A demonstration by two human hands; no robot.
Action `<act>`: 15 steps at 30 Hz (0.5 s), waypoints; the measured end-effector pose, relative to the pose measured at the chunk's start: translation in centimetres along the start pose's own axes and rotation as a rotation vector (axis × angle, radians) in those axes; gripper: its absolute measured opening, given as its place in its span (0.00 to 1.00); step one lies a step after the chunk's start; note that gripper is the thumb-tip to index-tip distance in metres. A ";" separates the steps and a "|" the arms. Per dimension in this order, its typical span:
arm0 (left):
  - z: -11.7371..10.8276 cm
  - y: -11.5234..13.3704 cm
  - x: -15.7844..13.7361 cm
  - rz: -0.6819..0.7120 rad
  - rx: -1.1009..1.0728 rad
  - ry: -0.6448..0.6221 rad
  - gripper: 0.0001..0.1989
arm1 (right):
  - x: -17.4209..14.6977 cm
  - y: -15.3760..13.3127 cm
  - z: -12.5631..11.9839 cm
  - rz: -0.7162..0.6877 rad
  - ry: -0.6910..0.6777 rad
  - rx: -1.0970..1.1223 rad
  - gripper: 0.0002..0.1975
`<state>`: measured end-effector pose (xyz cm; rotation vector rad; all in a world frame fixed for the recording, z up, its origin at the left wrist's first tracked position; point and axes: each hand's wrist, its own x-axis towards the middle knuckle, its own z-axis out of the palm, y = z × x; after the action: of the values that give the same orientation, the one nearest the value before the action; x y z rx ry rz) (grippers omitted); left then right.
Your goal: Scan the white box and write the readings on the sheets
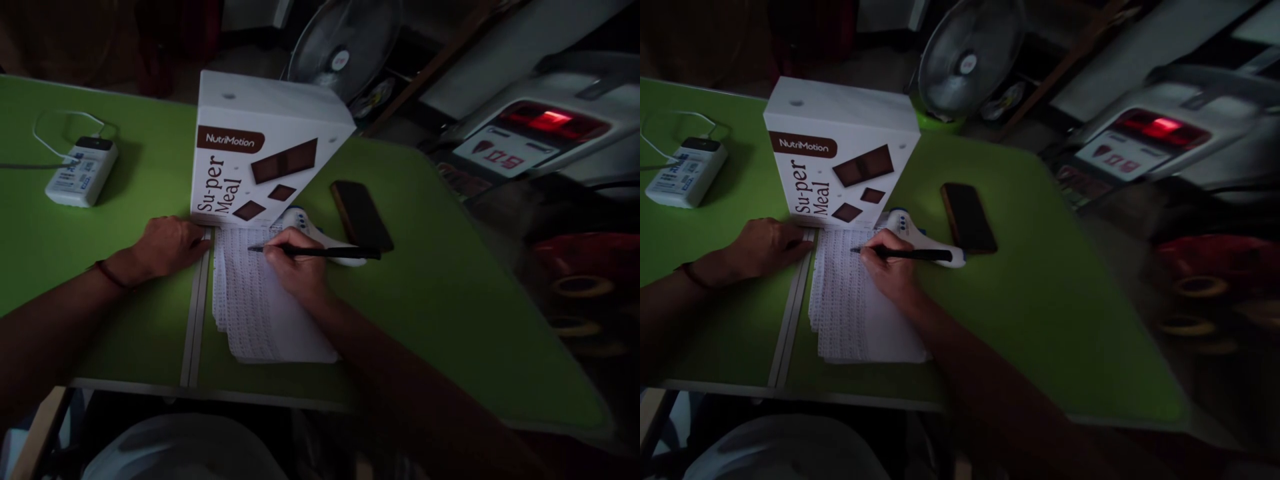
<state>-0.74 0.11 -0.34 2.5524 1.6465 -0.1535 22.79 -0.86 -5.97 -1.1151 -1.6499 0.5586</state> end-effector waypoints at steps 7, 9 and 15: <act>-0.2 0.0 0.0 -0.005 0.030 -0.026 0.23 | 0.1 0.0 0.1 -0.015 0.030 0.013 0.05; -0.3 0.1 0.0 -0.013 0.033 -0.039 0.24 | 0.2 -0.1 0.2 -0.030 0.029 0.020 0.06; -0.5 0.4 0.0 -0.030 0.049 -0.057 0.24 | 0.1 -0.1 0.1 -0.017 0.041 0.017 0.06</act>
<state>-0.41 0.01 0.19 2.5341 1.6809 -0.2702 22.68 -0.82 -5.91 -1.0918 -1.6154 0.5348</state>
